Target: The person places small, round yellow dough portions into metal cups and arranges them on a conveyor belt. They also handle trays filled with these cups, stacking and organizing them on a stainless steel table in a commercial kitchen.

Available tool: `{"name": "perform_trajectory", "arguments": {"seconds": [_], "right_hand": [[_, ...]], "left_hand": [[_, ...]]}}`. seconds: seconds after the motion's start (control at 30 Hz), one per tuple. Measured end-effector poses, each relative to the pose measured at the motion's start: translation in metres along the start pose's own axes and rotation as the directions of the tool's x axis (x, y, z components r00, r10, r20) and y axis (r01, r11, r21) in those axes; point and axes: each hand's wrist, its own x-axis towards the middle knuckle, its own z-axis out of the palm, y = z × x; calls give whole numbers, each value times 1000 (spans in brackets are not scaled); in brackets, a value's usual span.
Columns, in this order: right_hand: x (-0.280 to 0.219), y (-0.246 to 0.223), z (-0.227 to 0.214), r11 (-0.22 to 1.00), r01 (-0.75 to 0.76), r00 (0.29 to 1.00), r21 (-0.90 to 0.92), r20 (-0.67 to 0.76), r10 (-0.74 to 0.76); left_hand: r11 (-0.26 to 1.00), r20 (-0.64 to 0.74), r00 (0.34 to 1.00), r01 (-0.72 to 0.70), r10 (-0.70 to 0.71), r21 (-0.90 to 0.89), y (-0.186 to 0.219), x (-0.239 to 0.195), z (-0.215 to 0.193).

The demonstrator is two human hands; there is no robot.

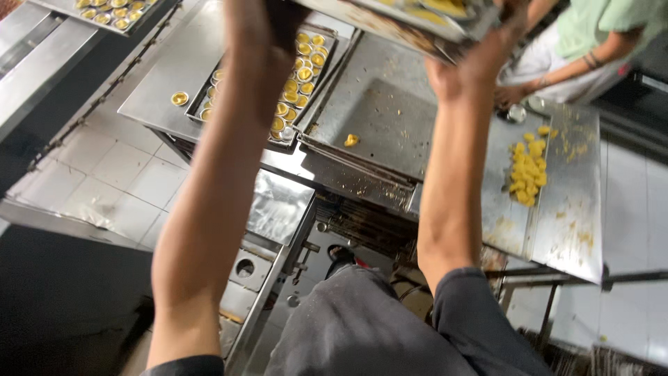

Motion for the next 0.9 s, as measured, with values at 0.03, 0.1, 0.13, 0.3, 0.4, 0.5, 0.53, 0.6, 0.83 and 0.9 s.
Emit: {"name": "perform_trajectory", "arguments": {"seconds": [0.03,0.1,0.13,0.3,0.4,0.5,0.53,0.6,0.83,0.9], "right_hand": [[2,-4,-9,1000,-18,1000,-1,19,18],[-7,-16,-35,996,-84,996,-2,38,84],[-10,-22,-35,995,-95,995,-8,42,95],[-22,-46,-105,983,-165,876,76,-448,182],[-16,-38,-114,982,-188,844,26,-507,175],[-28,-18,-173,920,-120,952,-373,-306,0],[-44,-10,-164,921,-121,950,-371,-312,-1],[-71,6,-144,785,-80,823,-614,-485,-296],[-171,58,-313,907,-380,633,-181,-766,112],[-192,58,-348,842,-535,597,-67,-736,321]], "left_hand": [[1000,-12,1000,-18,18,-15,-9,-3,11],[994,-117,991,58,-69,-92,-39,-13,30],[993,-125,990,54,-67,-102,-48,-12,33],[991,-117,984,135,-136,-13,-119,1,22],[985,-54,987,144,-149,-96,-159,9,17],[986,1,987,162,-162,-32,-188,-2,-4],[986,1,986,166,-166,-27,-207,-5,-19],[996,-286,954,89,-86,-1,-244,-8,-46],[974,-447,876,224,-182,42,-280,-70,-171],[963,-540,829,243,-144,117,-268,-87,-172]]}}
